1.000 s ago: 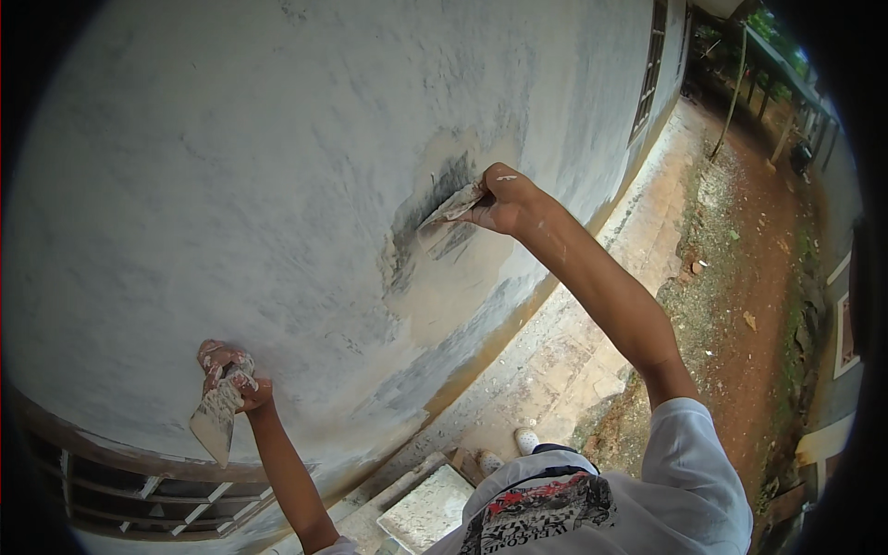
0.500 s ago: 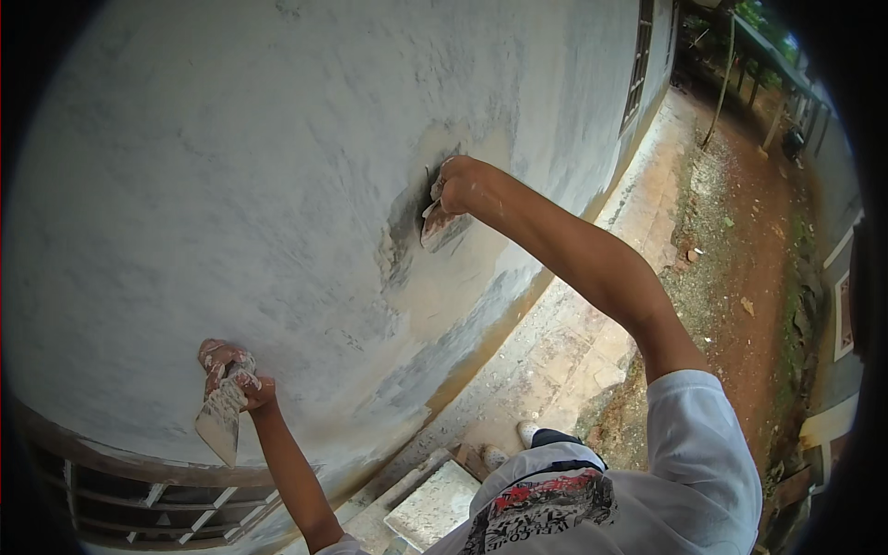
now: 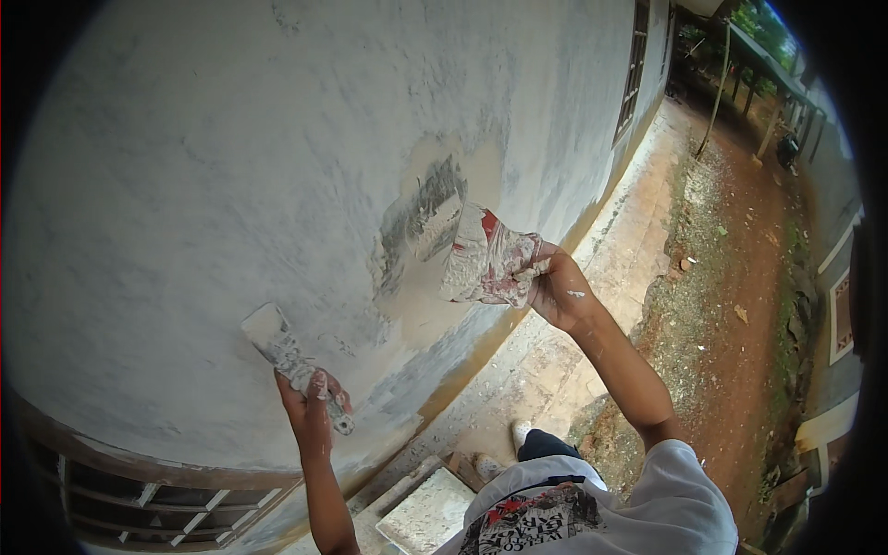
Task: The person applies plaster mix to a patch on an exterior wall using a spatula and a putty knife.
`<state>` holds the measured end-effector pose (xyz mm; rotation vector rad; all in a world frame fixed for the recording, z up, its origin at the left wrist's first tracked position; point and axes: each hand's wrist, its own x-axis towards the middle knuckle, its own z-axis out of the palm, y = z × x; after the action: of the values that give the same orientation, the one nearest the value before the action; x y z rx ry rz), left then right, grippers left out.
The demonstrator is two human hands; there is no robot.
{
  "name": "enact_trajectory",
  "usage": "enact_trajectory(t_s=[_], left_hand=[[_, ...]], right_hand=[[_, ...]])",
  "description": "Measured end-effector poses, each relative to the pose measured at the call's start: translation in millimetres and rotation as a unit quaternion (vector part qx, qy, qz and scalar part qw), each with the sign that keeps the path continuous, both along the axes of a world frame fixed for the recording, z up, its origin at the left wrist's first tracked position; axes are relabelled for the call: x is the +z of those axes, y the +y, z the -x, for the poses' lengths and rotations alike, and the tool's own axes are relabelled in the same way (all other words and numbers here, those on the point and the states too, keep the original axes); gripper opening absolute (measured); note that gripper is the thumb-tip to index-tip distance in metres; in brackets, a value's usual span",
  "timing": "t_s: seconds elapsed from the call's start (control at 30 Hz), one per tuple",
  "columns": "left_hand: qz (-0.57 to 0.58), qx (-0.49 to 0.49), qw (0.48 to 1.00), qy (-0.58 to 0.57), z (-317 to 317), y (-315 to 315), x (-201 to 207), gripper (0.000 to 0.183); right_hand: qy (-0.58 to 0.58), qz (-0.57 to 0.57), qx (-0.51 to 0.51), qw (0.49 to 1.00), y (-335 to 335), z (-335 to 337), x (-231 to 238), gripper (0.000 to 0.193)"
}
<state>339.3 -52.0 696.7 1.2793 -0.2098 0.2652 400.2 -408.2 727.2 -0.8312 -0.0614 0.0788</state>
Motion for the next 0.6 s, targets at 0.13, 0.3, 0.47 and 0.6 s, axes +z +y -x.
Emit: enact_trajectory(t_s=[0.13,0.3,0.47,0.6], left_hand=[[-0.007,-0.236,0.942,0.239,57.3,-53.6,-37.7,0.037],[0.047,-0.319,0.898,0.298,69.7,-89.4,-23.1,0.041],[0.060,-0.342,0.875,0.338,59.8,-99.2,-3.6,0.041],[0.055,-0.336,0.876,0.342,56.2,-98.0,-19.2,0.042]], right_hand=[[-0.045,0.015,-0.007,0.999,0.2,31.0,-18.1,0.042],[-0.232,0.295,0.072,0.924,-5.8,61.9,-19.0,0.051],[-0.477,0.468,0.008,0.744,-0.3,54.7,-52.8,0.056],[-0.422,0.531,0.033,0.734,-14.6,51.0,-85.8,0.060]])
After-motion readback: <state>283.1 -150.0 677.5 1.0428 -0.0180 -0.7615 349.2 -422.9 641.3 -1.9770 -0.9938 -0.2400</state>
